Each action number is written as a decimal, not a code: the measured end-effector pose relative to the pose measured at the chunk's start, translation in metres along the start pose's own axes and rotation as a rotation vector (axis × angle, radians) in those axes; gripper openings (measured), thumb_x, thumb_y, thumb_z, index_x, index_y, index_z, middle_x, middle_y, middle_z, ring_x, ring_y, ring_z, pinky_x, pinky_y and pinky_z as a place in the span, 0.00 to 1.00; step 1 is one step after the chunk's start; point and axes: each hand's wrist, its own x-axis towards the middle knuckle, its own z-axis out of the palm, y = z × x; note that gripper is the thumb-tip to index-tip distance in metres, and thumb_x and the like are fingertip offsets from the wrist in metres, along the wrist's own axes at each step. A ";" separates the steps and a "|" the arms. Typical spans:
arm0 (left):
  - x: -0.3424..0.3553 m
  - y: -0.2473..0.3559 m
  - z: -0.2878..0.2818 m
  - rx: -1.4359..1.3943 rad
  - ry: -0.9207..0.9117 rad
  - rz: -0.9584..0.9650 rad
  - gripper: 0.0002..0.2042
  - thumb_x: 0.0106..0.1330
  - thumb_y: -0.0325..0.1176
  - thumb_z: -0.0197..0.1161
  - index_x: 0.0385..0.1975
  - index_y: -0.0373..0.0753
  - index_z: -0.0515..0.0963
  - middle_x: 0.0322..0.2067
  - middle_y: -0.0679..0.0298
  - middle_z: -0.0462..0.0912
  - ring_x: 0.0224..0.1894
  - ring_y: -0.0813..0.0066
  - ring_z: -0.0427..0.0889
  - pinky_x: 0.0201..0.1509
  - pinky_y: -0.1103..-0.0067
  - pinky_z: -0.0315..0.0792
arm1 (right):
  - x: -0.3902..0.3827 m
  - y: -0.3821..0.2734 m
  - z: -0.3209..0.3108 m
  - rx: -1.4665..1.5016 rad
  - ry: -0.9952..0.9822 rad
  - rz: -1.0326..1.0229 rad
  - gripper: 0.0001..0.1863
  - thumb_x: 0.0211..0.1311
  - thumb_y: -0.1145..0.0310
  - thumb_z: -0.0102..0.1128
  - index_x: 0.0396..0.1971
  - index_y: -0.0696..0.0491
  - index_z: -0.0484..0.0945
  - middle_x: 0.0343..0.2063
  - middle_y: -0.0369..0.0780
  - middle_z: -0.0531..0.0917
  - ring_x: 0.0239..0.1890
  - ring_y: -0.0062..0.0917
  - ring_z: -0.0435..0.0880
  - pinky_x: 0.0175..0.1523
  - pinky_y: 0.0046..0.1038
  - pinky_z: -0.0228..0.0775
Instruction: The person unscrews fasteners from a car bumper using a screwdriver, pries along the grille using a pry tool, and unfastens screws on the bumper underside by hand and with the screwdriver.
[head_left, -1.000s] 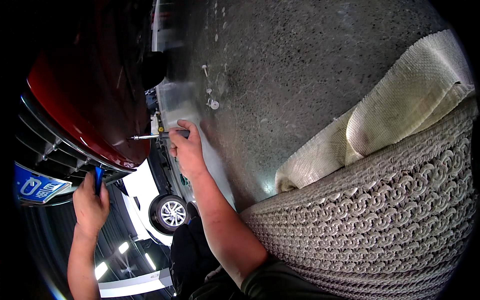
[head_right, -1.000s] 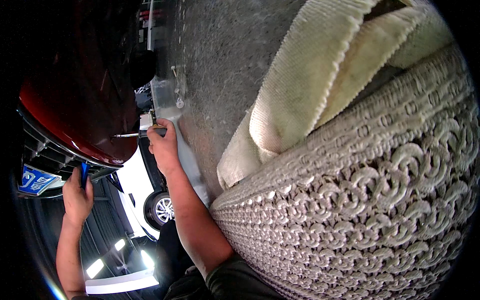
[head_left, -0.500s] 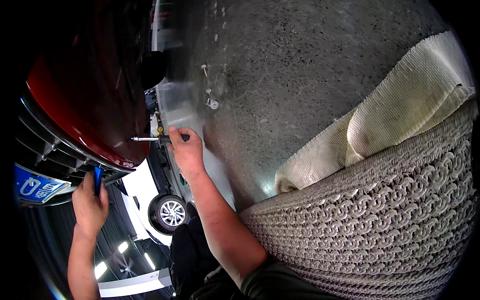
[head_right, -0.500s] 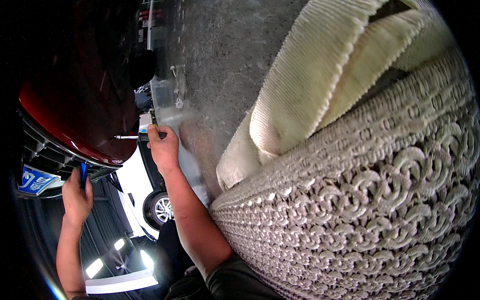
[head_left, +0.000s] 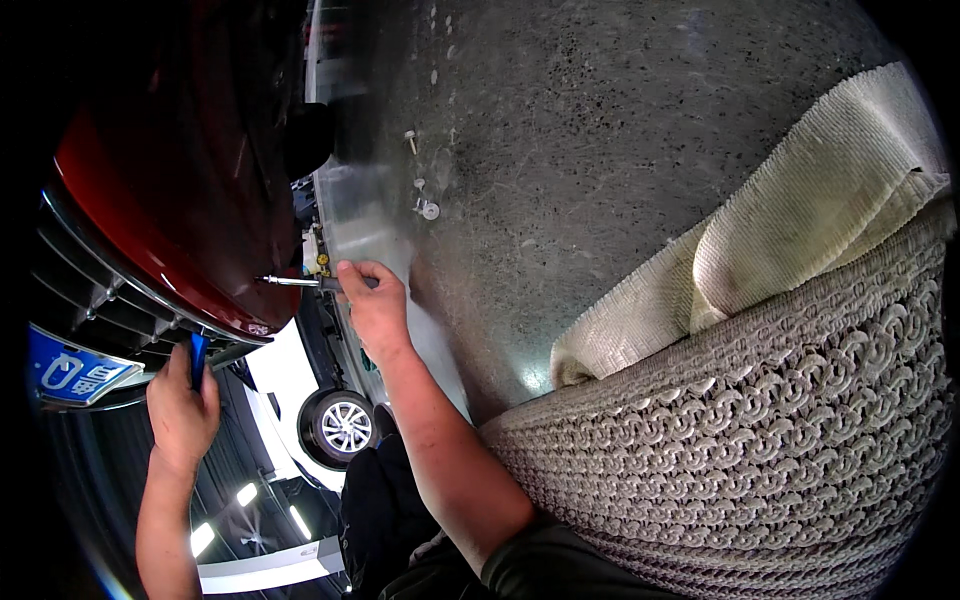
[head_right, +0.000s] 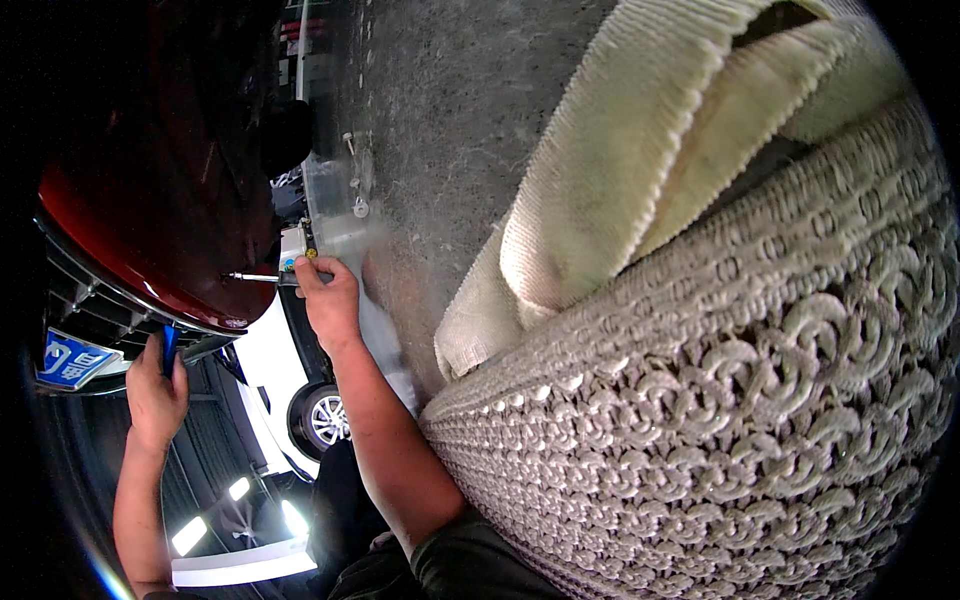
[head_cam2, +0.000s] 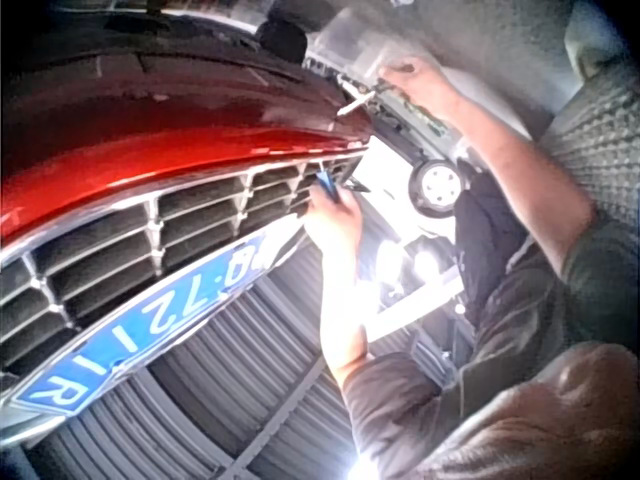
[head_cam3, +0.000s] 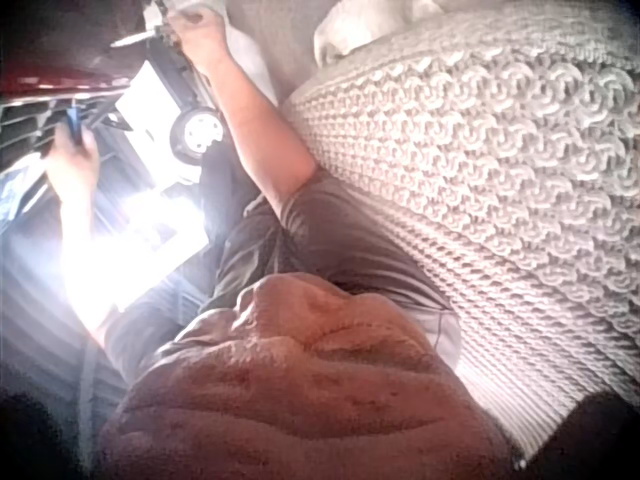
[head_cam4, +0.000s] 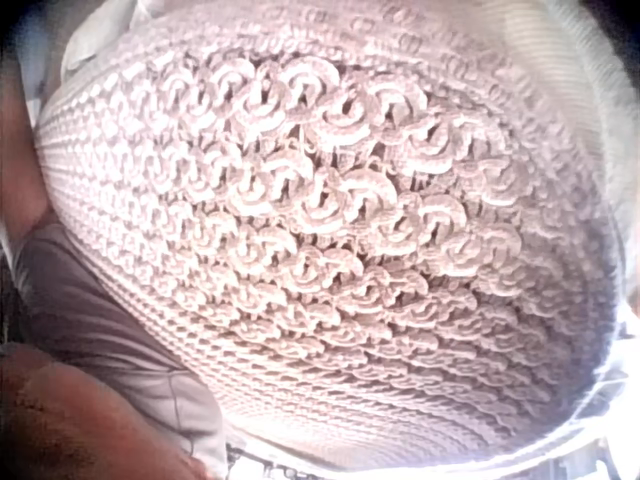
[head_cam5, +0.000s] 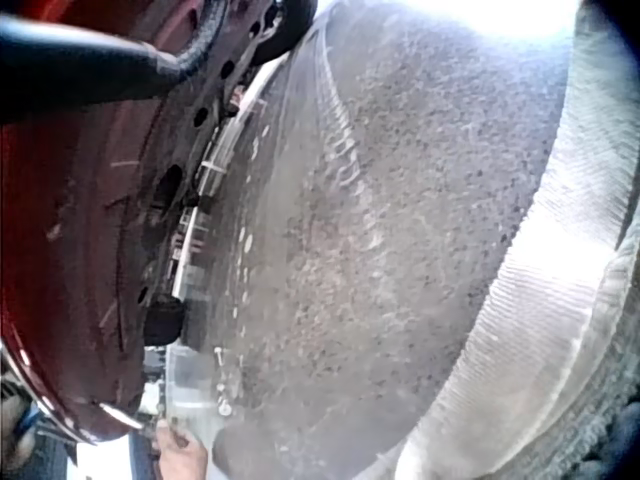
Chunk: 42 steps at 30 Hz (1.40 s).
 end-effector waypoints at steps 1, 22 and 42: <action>0.000 0.001 0.000 -0.002 0.000 0.001 0.17 0.62 0.21 0.62 0.51 0.23 0.74 0.31 0.37 0.81 0.32 0.35 0.82 0.34 0.56 0.76 | 0.000 -0.001 0.000 -0.001 0.002 -0.001 0.15 0.69 0.57 0.70 0.39 0.55 0.81 0.22 0.34 0.79 0.17 0.11 0.67 0.18 0.20 0.52; 0.002 0.004 -0.001 -0.004 -0.012 -0.023 0.16 0.63 0.22 0.62 0.50 0.24 0.74 0.31 0.36 0.80 0.33 0.33 0.82 0.34 0.55 0.76 | 0.002 0.043 -0.018 0.220 -0.222 -0.110 0.23 0.70 0.74 0.65 0.60 0.56 0.68 0.37 0.34 0.78 0.30 0.16 0.71 0.36 0.20 0.68; 0.002 0.007 -0.001 0.006 -0.018 -0.054 0.17 0.63 0.21 0.62 0.50 0.22 0.74 0.30 0.36 0.81 0.31 0.35 0.83 0.33 0.57 0.76 | -0.004 -0.004 -0.005 0.183 -0.034 0.224 0.13 0.67 0.62 0.70 0.42 0.54 0.78 0.28 0.33 0.80 0.25 0.14 0.76 0.24 0.18 0.60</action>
